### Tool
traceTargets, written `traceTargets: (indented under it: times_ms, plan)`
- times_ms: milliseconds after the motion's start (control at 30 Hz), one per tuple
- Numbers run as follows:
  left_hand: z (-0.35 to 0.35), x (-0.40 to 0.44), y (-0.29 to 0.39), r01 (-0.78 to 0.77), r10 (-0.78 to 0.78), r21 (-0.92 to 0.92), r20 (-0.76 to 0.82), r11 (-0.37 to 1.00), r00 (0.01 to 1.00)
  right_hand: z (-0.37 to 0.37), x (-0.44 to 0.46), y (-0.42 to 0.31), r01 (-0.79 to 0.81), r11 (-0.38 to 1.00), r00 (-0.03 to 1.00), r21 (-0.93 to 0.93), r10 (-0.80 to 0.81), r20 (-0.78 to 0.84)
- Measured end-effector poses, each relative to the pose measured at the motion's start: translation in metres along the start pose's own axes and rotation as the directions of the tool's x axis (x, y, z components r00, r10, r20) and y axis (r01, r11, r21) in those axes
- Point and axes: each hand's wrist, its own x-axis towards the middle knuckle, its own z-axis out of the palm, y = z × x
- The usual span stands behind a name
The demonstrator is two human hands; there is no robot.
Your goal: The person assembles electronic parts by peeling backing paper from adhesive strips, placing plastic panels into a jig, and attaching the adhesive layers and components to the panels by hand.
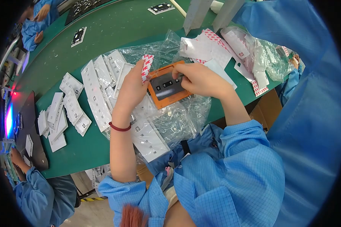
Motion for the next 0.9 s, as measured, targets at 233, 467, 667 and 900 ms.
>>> traceTargets:
  times_ms: [233, 467, 667, 900]
  plan:
    - [0.000, 0.001, -0.004, 0.018, -0.018, -0.023, 0.023, 1.000, 1.000, 0.030, 0.003, 0.005, 0.079, 0.996, 0.994, -0.045, -0.082, -0.066]
    - [-0.002, 0.001, 0.001, 0.013, -0.013, -0.021, 0.002, 1.000, 1.000, 0.026, 0.007, -0.004, 0.059, 0.997, 0.984, 0.057, -0.048, -0.169]
    - [-0.001, 0.000, -0.001, 0.015, -0.016, -0.042, -0.012, 0.999, 1.000, 0.044, 0.011, -0.011, 0.078, 0.995, 0.995, -0.056, -0.081, -0.055]
    - [-0.003, -0.001, 0.002, 0.016, -0.017, -0.064, -0.015, 0.998, 1.000, 0.024, 0.009, -0.022, 0.007, 0.995, 0.983, 0.101, 0.012, -0.182]
